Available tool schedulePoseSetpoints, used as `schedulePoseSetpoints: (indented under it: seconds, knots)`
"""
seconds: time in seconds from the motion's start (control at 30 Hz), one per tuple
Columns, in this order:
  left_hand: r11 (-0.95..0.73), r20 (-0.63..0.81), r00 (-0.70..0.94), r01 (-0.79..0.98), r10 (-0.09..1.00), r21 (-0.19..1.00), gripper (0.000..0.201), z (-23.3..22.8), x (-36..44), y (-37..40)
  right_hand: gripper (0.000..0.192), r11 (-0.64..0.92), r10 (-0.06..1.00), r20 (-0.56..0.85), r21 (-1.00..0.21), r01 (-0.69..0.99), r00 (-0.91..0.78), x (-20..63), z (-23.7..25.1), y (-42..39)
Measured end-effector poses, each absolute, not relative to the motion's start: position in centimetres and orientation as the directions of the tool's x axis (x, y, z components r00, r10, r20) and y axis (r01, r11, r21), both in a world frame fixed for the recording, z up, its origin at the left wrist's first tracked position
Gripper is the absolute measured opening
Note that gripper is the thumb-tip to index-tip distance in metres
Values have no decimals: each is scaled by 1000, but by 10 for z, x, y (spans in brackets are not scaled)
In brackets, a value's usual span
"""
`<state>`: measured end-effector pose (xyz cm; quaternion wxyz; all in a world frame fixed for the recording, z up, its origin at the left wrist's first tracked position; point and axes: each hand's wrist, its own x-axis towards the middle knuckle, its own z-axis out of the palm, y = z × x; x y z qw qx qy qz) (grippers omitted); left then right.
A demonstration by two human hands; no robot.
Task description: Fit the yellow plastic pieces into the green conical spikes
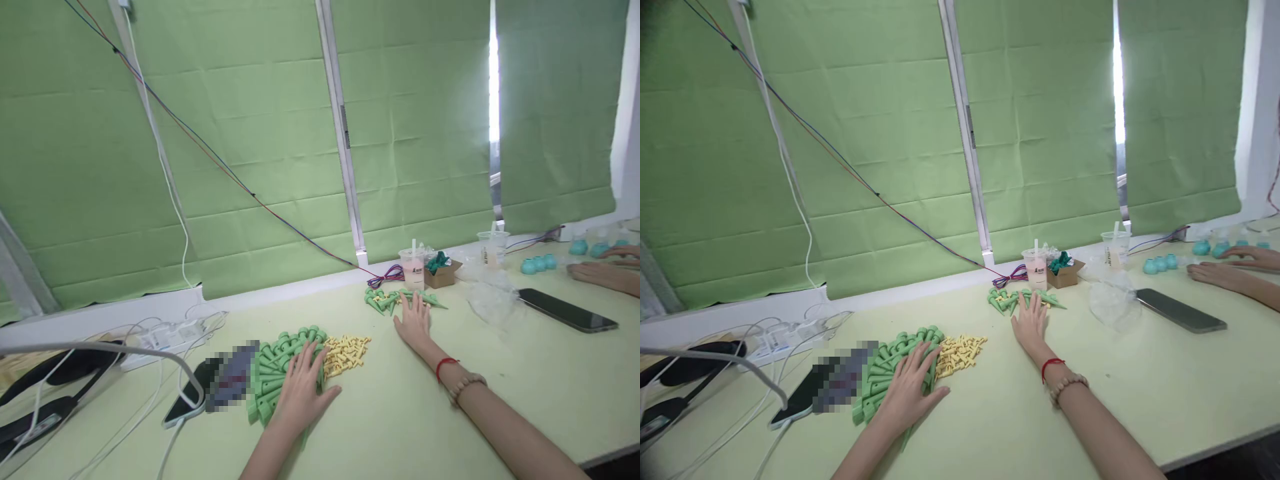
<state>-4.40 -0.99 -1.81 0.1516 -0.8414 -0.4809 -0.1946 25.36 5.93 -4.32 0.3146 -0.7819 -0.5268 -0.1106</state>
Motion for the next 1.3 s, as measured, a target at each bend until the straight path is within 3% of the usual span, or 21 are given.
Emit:
schedulePoseSetpoints:
  seconds: [0.07, 0.2, 0.33, 0.43, 0.5, 0.57, 0.63, 0.7, 0.73, 0.8, 0.87, 1.03, 1.3]
  knots:
    - [-478, 477, 461, 873, 748, -96, 63, -27, -54, 1, 63, -318, 720, 531, -320, 893, 446, 272, -47, 68]
    - [-477, 565, 454, 871, 690, -117, 59, -28, -66, 14, 60, -437, 676, 489, -336, 834, 551, 297, -53, 79]
    - [-535, 662, 432, 843, 612, -55, 37, -15, -55, 1, 39, -307, 772, 487, -276, 911, 408, 296, -50, 76]
    - [-603, 705, 449, 797, 549, -38, 29, -7, -44, -12, 26, -181, 838, 443, -326, 928, 319, 285, -41, 68]
    - [-638, 729, 459, 769, 508, -38, 26, -5, -38, -18, 26, -75, 828, 478, -422, 904, 292, 273, -35, 61]
    - [-670, 740, 469, 741, 481, -34, 25, -7, -32, -24, 32, -5, 804, 468, -610, 792, 366, 253, -32, 54]
    - [-706, 730, 502, 707, 463, -38, 25, -10, -26, -28, 47, 70, 860, 349, -804, 591, 373, 226, -34, 47]
    - [-739, 699, 554, 671, 452, -54, 23, -13, -21, -30, 55, 99, 913, 268, -876, 471, 306, 199, -37, 38]
    - [-747, 683, 572, 662, 455, -57, 21, -14, -19, -30, 53, 149, 925, 306, -840, 522, 227, 187, -39, 34]
    - [-738, 671, 564, 674, 481, -38, 19, -15, -16, -30, 44, 233, 928, 371, -654, 719, 36, 170, -39, 24]
    - [-704, 683, 516, 710, 516, -5, 17, -16, -15, -30, 38, 206, 939, 343, -493, 845, -29, 164, -36, 15]
    - [-650, 678, 474, 760, 562, 7, 11, -16, -10, -34, 38, -38, 944, 269, -482, 875, 189, 171, -23, 1]
    - [-564, 674, 433, 825, 598, -30, 9, -18, -5, -35, 29, -8, 934, 324, -396, 918, 148, 168, -21, -15]
